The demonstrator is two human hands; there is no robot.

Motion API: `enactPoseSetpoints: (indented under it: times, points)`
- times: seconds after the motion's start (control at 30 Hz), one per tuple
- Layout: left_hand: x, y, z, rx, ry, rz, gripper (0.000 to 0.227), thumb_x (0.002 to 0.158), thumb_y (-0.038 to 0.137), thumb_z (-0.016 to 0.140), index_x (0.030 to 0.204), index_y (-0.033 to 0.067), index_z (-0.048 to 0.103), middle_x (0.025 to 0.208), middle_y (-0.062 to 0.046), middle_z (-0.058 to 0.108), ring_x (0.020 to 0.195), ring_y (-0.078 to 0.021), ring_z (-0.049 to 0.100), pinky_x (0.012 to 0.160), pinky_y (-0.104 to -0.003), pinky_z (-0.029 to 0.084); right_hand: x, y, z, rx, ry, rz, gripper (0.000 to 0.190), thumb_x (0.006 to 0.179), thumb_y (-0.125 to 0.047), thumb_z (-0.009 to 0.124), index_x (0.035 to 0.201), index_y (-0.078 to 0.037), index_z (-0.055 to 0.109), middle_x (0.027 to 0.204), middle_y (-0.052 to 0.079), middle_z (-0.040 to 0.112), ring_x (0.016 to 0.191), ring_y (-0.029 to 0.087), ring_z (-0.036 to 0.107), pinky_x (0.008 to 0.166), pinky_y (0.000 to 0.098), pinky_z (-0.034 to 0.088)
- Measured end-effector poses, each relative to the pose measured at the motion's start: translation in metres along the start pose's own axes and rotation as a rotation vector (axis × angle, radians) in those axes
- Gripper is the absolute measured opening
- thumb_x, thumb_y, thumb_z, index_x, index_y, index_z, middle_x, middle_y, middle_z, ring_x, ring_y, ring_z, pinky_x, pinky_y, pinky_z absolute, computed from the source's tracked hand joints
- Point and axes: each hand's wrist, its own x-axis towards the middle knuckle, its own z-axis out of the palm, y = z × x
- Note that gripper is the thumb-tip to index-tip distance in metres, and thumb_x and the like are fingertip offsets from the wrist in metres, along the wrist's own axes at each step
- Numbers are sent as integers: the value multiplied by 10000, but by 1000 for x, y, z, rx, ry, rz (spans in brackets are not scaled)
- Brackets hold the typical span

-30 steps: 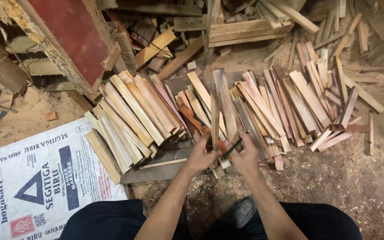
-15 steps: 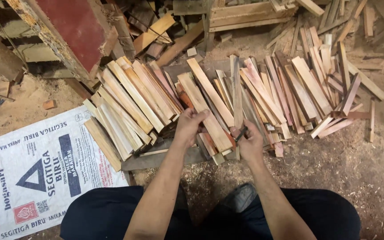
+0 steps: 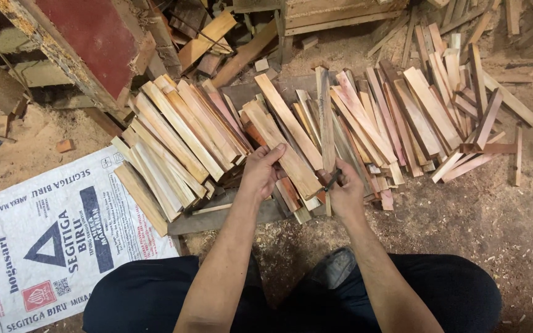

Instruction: The person sits on the floor and sorts through a pile of wooden strips, picking them up one by one, inspecting them, and placing them into organized stacks. The person uses a pencil to mark some of the wood pieces during the sorting process.

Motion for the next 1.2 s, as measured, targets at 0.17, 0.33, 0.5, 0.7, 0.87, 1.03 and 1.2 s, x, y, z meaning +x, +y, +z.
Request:
enactPoseSetpoints:
  times: [0.17,0.33,0.5,0.7,0.87,1.03,1.2]
  points:
    - [7,-5,-6,-59,-41,-8,349,925,190,763,1167,-1,599,994,-188,746,806,-332,767,618,-465,658,7,22,-5,26,-1,5,603,830,-150,886,1329,31,601,804,99,677,744,157,703,668,236,570]
    - [-33,15,19,28,-111,33,355,924,165,744,1225,58,589,1004,-94,732,853,-261,761,670,-396,663,9,23,-9,23,-3,-12,605,831,-149,882,1334,37,600,824,133,695,756,180,716,693,260,589]
    - [-57,12,20,565,-198,250,545,831,183,818,1329,101,611,1214,-139,715,1172,-306,669,933,-474,571,-3,18,7,-347,108,-425,629,759,-171,923,1265,91,657,1089,321,627,1121,443,642,972,481,505]
    - [-70,9,21,383,-301,84,626,782,135,887,1316,-21,600,1182,-210,712,1035,-303,707,818,-438,615,13,78,7,-439,6,-788,556,739,-148,928,1239,-8,728,1029,177,744,1006,357,726,877,397,572]
    - [-79,13,26,143,-377,33,489,705,26,912,1150,37,709,1014,-109,744,836,-203,710,671,-312,595,-4,38,17,-474,-171,-948,493,787,-123,847,1232,30,699,1078,247,741,1028,403,716,868,477,572]
    - [-95,30,45,89,-364,77,512,702,0,898,1180,23,715,1067,-122,750,944,-211,722,806,-353,605,-10,53,20,-539,-120,-1049,453,786,-163,864,1189,-6,732,1104,213,752,1063,389,713,875,435,567]
    - [-91,30,44,102,-374,104,496,712,8,895,1174,14,715,1041,-118,749,932,-206,718,749,-321,605,-2,69,15,-553,-91,-1056,458,776,-170,865,1197,-36,744,1079,169,769,1042,361,725,858,441,564]
